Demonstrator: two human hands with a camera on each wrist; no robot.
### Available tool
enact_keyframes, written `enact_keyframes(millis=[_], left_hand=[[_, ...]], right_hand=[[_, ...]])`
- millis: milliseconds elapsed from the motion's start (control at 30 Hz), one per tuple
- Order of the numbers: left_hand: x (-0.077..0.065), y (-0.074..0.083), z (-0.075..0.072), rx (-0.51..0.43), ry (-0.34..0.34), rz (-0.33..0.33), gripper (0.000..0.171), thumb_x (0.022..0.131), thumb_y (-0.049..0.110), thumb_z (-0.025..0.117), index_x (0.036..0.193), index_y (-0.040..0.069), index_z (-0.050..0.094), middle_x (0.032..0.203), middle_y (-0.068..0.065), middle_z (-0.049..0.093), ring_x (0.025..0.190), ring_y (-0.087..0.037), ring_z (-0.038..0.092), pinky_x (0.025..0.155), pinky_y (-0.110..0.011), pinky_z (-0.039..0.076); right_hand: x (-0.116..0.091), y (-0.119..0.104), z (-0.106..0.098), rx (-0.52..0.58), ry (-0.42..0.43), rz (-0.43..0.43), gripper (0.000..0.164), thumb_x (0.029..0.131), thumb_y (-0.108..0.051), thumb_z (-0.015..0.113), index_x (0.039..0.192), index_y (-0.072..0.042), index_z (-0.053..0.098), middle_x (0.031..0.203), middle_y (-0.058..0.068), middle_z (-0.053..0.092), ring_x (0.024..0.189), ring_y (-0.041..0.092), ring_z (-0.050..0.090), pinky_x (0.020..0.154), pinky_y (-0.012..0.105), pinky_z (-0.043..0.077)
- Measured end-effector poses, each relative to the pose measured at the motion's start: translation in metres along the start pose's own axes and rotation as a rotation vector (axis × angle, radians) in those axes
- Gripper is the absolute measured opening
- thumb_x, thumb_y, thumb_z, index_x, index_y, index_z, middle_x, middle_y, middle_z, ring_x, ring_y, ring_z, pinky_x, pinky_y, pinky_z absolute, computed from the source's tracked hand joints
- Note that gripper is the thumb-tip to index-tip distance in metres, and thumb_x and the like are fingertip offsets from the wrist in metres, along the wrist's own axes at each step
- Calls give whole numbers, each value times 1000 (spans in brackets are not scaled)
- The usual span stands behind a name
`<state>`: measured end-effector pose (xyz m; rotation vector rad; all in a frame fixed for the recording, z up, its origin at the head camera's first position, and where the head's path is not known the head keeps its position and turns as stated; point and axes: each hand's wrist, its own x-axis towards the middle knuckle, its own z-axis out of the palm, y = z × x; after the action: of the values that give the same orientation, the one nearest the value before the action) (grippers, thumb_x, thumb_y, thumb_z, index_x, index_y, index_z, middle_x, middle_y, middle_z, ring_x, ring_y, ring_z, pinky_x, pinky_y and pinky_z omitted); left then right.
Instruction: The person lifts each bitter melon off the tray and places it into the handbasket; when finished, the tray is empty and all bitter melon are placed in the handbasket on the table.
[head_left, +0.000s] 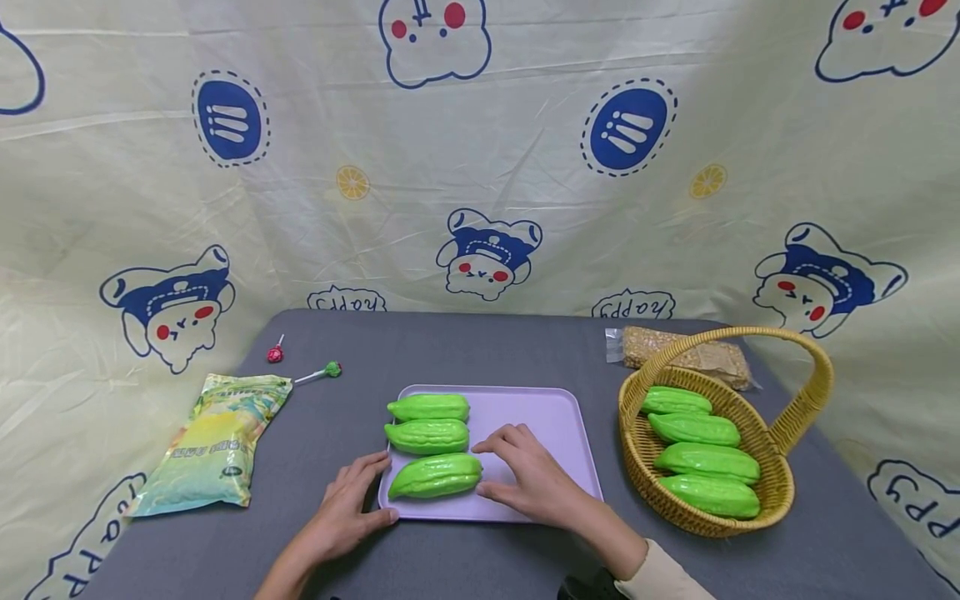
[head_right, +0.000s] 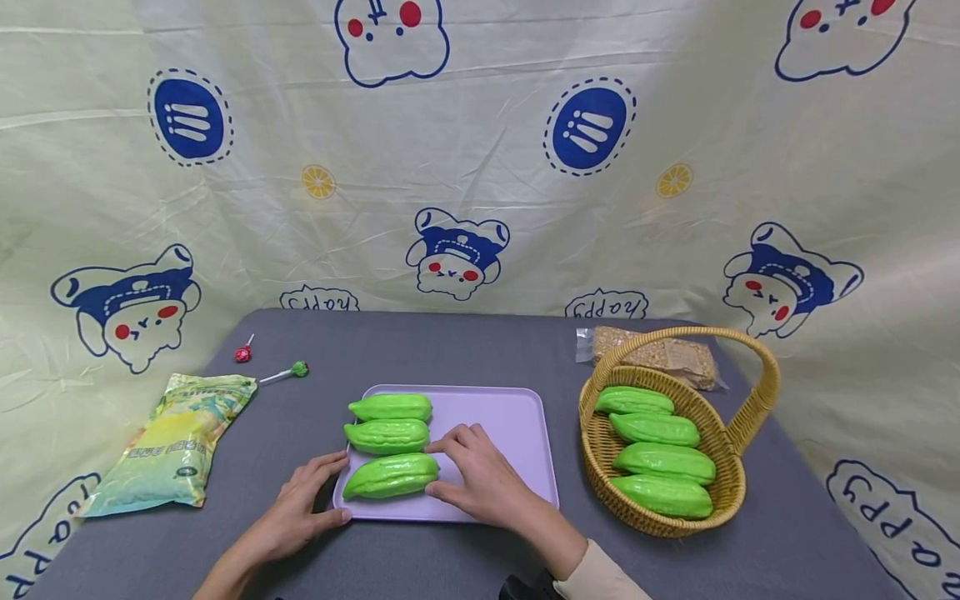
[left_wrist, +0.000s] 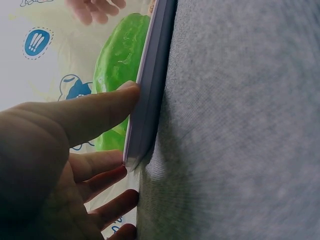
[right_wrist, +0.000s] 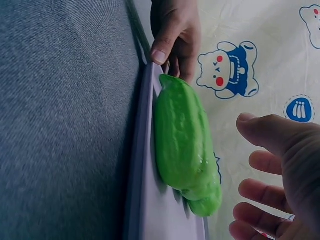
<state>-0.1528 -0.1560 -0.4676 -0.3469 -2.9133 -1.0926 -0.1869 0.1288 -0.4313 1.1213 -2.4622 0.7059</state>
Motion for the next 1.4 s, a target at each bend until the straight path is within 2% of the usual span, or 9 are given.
enact_keyframes(millis=[167,400,567,733,833,967,1133,1400], left_hand=[[0,0,0,-2,-3,3,66,72,27,78,131,9,53,140,-5,48,127,-30,41,94,-48,31],[-1,0,0,-4,1,12,66,72,27,78,130,8,53,140,-5,48,126,-30,42,93,-46,31],[-1,1,0,-4,3,12,66,72,27,78,130,8,53,140,-6,48,126,-29,42,93,-46,31],[-1,1,-1,-5,2,3,66,72,28,78,130,8,53,140,-5,48,126,-29,41,94,-46,31],[-1,2,-1,-6,-3,-2,66,72,28,78,131,8,53,140,-5,48,127,-30,41,94,-47,31],[-1,2,-1,-10,-7,-9,66,72,27,78,131,9,53,140,-5,48,127,-30,41,94,-48,31],[-2,1,-1,-12,0,5,67,72,28,78,131,9,53,140,-5,48,127,-30,41,93,-47,31],[-2,0,-1,-15,2,11,68,71,28,77,131,8,53,140,-5,47,126,-30,41,93,-46,31]], right_hand=[[6,-4,9,0,-45,33,44,73,-30,77,112,-16,64,104,-2,58,93,12,47,80,28,43],[11,-5,22,-30,-50,32,45,71,-30,78,111,-16,64,102,-1,57,92,13,46,79,26,42],[14,-5,29,-13,-31,87,40,76,-33,74,111,-15,64,100,1,59,89,13,48,77,28,42],[18,-4,35,-15,26,129,34,80,-33,71,107,-14,65,97,2,59,85,11,46,73,26,40],[21,-4,39,-33,54,157,32,80,-33,71,105,-14,66,95,1,59,83,10,45,71,25,39],[22,-5,43,-52,47,191,34,77,-34,73,104,-14,67,94,0,59,82,10,44,71,25,39],[19,-5,41,-34,-6,175,40,75,-38,74,106,-13,66,93,1,58,82,13,47,71,26,39],[12,-4,38,81,-223,188,46,77,-38,73,114,-13,62,101,1,59,91,15,50,79,28,42]])
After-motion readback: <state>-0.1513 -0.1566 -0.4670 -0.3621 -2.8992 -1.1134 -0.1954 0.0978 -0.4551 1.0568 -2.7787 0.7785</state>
